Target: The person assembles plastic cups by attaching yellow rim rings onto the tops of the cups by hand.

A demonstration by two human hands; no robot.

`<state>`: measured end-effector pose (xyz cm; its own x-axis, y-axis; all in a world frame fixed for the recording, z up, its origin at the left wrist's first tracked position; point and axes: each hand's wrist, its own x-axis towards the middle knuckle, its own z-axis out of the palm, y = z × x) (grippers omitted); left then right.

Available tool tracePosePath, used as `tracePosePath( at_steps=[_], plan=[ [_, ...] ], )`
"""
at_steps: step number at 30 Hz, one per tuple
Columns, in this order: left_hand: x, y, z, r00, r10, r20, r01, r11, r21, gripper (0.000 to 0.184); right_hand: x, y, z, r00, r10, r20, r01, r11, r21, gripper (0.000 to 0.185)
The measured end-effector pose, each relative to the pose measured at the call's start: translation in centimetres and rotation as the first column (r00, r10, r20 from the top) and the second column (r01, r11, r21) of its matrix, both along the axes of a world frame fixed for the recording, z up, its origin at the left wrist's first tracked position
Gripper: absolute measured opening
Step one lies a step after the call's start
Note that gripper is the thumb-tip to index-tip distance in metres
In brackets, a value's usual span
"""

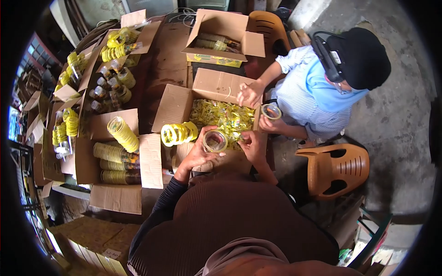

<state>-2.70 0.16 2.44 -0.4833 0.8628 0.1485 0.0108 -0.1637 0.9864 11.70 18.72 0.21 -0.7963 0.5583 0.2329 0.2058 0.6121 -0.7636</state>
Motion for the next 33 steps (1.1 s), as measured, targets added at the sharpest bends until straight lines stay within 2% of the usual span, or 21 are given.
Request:
tracePosePath(
  at_steps=[2, 6, 8, 10, 12, 14, 16, 19, 20, 22, 23, 24, 26, 27, 28, 31, 33],
  plan=[
    [-0.1, -1.4, 0.5, 0.996, 0.051, 0.068, -0.052, 0.999, 0.003, 0.089, -0.1, 0.2, -1.7, 0.998, 0.016, -0.068, -0.019, 0.999, -0.031, 0.026],
    [-0.9, -4.4, 2.1, 0.937, 0.19, 0.292, -0.23, 0.967, 0.11, 0.085, 0.2, 0.2, -2.8, 0.998, 0.055, -0.016, -0.056, 0.997, -0.057, 0.021],
    [-2.0, -6.2, 2.3, 0.91, 0.316, 0.266, -0.352, 0.931, 0.098, 0.08, 0.2, -0.1, -2.7, 0.996, 0.056, -0.073, -0.057, 0.998, -0.016, 0.018],
    [-3.0, -7.9, 4.0, 0.854, 0.465, 0.235, -0.502, 0.855, 0.134, 0.078, 0.2, -0.2, -2.7, 0.997, 0.07, -0.01, -0.071, 0.996, -0.049, 0.017],
    [-4.0, -9.3, 5.3, 0.808, 0.54, 0.233, -0.584, 0.784, 0.209, 0.075, 0.2, -0.5, -2.5, 0.991, 0.107, 0.075, -0.102, 0.992, -0.068, 0.016],
    [-5.1, -10.5, 4.7, 0.755, 0.635, 0.165, -0.656, 0.727, 0.203, 0.076, 0.0, -0.8, -2.1, 0.987, 0.131, 0.096, -0.124, 0.989, -0.075, 0.016],
    [-5.4, -10.9, 4.3, 0.736, 0.653, 0.179, -0.677, 0.704, 0.216, 0.078, -0.2, -1.1, -2.3, 0.981, 0.159, 0.114, -0.15, 0.985, -0.083, 0.016],
    [-5.2, -10.3, 4.3, 0.76, 0.644, 0.089, -0.649, 0.742, 0.167, 0.08, -0.5, -1.5, -2.0, 0.974, 0.181, 0.14, -0.168, 0.981, -0.1, 0.017],
    [-4.7, -9.8, 4.9, 0.761, 0.648, 0.01, -0.645, 0.756, 0.114, 0.081, -0.7, -1.6, -1.7, 0.974, 0.179, 0.139, -0.166, 0.981, -0.097, 0.017],
    [-4.0, -8.3, 5.3, 0.809, 0.585, 0.054, -0.587, 0.8, 0.123, 0.082, -1.0, -1.7, -1.1, 0.965, 0.194, 0.176, -0.188, 0.981, -0.05, 0.016],
    [-4.0, -7.6, 4.5, 0.801, 0.595, -0.071, -0.585, 0.802, 0.118, 0.082, -1.2, -1.8, -0.6, 0.966, 0.191, 0.177, -0.185, 0.982, -0.048, 0.016],
    [-3.9, -6.8, 3.7, 0.824, 0.565, -0.028, -0.556, 0.818, 0.146, 0.08, -1.4, -1.9, 0.1, 0.964, 0.206, 0.167, -0.196, 0.978, -0.07, 0.016],
    [-3.7, -5.6, 2.8, 0.847, 0.525, -0.081, -0.515, 0.849, 0.12, 0.078, -1.8, -2.0, 0.9, 0.964, 0.214, 0.16, -0.201, 0.975, -0.093, 0.015],
    [-3.6, -5.1, 2.9, 0.861, 0.496, -0.11, -0.488, 0.868, 0.087, 0.078, -1.8, -2.0, 1.0, 0.968, 0.234, 0.085, -0.224, 0.967, -0.118, 0.014],
    [-3.7, -4.7, 2.6, 0.843, 0.482, -0.241, -0.485, 0.873, 0.048, 0.076, -2.0, -2.0, 1.3, 0.968, 0.253, 0.011, -0.248, 0.958, -0.142, 0.014],
    [-3.1, -3.0, 4.2, 0.864, 0.427, -0.266, -0.434, 0.9, 0.033, 0.073, -2.4, -2.3, 3.2, 0.963, 0.257, -0.086, -0.27, 0.937, -0.222, 0.013],
    [-3.0, -2.1, 4.5, 0.838, 0.411, -0.36, -0.434, 0.901, 0.018, 0.073, -2.6, -2.3, 4.2, 0.96, 0.257, -0.108, -0.274, 0.942, -0.192, 0.013]
  ],
)
